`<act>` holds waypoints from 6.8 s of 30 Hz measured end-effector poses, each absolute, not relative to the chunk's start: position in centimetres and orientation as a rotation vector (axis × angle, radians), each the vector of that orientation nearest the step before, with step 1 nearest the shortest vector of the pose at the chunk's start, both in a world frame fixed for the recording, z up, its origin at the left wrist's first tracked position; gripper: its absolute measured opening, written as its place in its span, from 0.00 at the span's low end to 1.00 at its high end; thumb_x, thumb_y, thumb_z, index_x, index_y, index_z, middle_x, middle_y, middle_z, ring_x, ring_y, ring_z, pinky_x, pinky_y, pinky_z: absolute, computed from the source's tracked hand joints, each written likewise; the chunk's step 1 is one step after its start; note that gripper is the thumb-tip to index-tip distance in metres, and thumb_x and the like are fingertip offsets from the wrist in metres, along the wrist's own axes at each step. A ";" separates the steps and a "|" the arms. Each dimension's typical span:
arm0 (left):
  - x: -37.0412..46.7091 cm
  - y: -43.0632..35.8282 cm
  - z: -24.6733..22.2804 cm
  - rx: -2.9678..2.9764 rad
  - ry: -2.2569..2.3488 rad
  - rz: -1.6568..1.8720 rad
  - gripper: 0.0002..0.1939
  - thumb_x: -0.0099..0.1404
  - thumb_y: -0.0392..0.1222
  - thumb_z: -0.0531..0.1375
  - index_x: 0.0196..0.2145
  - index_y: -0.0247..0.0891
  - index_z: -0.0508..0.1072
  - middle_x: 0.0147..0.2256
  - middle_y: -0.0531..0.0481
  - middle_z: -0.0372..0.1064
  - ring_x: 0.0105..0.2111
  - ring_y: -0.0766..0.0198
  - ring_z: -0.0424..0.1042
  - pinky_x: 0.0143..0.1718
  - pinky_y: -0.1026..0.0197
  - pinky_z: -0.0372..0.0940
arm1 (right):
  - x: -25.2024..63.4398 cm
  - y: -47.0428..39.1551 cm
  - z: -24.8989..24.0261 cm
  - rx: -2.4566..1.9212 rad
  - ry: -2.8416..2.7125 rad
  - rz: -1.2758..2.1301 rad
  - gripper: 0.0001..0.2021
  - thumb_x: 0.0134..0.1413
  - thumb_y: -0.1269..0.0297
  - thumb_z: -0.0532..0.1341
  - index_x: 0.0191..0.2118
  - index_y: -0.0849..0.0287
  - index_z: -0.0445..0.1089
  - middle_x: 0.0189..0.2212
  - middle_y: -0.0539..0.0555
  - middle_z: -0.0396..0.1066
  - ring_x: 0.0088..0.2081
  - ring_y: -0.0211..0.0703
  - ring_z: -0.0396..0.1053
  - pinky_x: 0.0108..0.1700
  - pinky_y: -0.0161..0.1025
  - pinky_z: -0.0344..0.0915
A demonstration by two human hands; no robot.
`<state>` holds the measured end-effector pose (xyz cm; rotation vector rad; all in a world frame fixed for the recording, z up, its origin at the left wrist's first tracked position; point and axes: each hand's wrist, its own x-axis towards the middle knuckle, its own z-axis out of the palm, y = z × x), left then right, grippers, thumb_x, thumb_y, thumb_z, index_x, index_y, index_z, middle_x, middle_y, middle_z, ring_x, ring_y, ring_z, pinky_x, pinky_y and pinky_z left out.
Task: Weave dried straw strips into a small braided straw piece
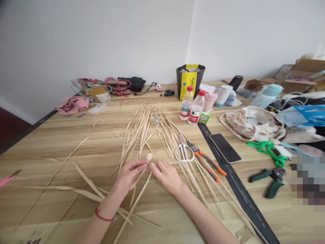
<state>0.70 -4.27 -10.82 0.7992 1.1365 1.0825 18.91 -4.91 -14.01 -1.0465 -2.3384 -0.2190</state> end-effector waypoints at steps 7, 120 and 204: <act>0.7 -4.4 -9.9 0.938 1.178 1.069 0.11 0.51 0.40 0.67 0.34 0.37 0.80 0.38 0.45 0.79 0.41 0.57 0.76 0.46 0.58 0.69 | 18.9 -4.7 -13.5 -1.016 -2.410 -0.263 0.15 0.63 0.75 0.49 0.51 0.61 0.66 0.28 0.54 0.66 0.28 0.42 0.63 0.28 0.36 0.59; -0.4 -4.2 -9.5 1.585 1.001 1.289 0.06 0.62 0.37 0.61 0.34 0.40 0.80 0.33 0.47 0.74 0.35 0.60 0.73 0.39 0.60 0.68 | 17.9 -4.2 -12.3 -0.651 -0.801 2.245 0.13 0.55 0.55 0.60 0.39 0.61 0.65 0.12 0.38 0.44 0.16 0.30 0.34 0.18 0.32 0.35; -0.1 -4.0 -10.2 1.513 1.205 1.277 0.09 0.64 0.45 0.59 0.36 0.39 0.76 0.38 0.46 0.76 0.38 0.58 0.76 0.42 0.58 0.70 | 18.1 -4.2 -12.1 -0.683 -0.941 2.014 0.25 0.48 0.60 0.68 0.54 0.55 0.68 0.39 0.61 0.78 0.19 0.29 0.63 0.20 0.28 0.52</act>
